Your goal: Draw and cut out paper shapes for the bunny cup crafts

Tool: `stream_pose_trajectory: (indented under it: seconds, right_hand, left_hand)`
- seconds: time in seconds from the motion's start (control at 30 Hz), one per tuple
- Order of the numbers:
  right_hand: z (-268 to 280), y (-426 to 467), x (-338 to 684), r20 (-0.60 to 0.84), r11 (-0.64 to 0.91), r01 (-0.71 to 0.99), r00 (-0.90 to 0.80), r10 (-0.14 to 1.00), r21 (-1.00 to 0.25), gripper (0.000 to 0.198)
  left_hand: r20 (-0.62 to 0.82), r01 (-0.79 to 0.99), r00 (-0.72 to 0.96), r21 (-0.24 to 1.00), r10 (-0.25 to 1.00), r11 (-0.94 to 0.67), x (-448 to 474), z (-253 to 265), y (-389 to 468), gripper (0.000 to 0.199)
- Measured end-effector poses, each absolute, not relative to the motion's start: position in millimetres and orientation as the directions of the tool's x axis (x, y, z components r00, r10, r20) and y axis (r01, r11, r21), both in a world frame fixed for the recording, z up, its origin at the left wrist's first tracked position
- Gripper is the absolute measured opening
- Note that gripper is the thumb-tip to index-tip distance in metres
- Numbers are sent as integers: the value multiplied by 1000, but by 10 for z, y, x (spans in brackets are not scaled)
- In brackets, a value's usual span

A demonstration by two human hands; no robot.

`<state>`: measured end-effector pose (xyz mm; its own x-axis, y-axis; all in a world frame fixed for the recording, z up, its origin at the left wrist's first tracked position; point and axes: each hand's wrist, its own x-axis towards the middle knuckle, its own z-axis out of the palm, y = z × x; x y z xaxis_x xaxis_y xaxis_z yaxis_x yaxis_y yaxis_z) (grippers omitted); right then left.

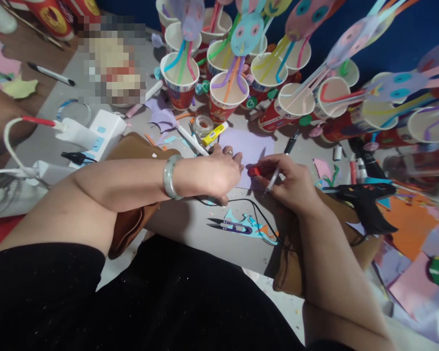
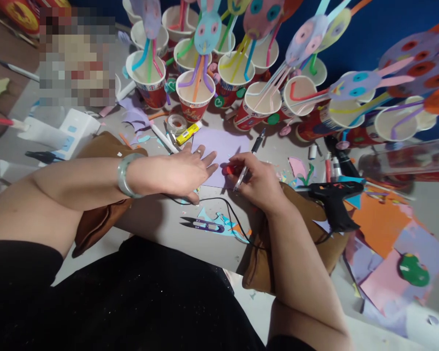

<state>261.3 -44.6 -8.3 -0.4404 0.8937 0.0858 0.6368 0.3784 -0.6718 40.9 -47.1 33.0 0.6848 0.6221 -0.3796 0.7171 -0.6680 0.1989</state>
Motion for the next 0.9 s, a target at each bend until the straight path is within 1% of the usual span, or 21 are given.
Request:
stream_pose_trajectory:
  seconds: [0.1, 0.2, 0.33, 0.43, 0.57, 0.7, 0.8, 0.9]
  right_hand:
    - [-96, -448, 2618, 90, 385, 634, -446, 890, -671, 26]
    - [-89, -448, 2600, 102, 406, 634, -459, 883, -658, 24]
    - [-69, -449, 2580, 97, 400, 614, -465, 880, -680, 23]
    - [-57, -443, 2610, 58, 361, 582, -472, 879, -729, 32]
    - [-58, -430, 2665, 22, 303, 530, -471, 882, -792, 41]
    - [-60, -428, 2663, 32, 293, 527, -448, 893, -798, 40]
    - [-45, -429, 2630, 34, 291, 531, -440, 897, -796, 36]
    - [-38, -427, 2602, 28, 284, 550, -427, 904, -785, 32]
  left_hand:
    - [-386, 722, 680, 204, 623, -662, 416, 317, -463, 82]
    - [-397, 725, 675, 198, 622, -660, 427, 327, -462, 84]
    - [-400, 716, 679, 175, 616, -676, 430, 327, -461, 82]
    - [-392, 721, 677, 179, 623, -670, 422, 331, -462, 82]
    - [-420, 696, 683, 125, 597, -708, 408, 419, -472, 78]
    - [-486, 685, 669, 109, 563, -720, 413, 529, -477, 81]
    - [-492, 681, 668, 103, 558, -725, 425, 533, -472, 84]
    - [-486, 682, 664, 82, 568, -727, 424, 483, -469, 83]
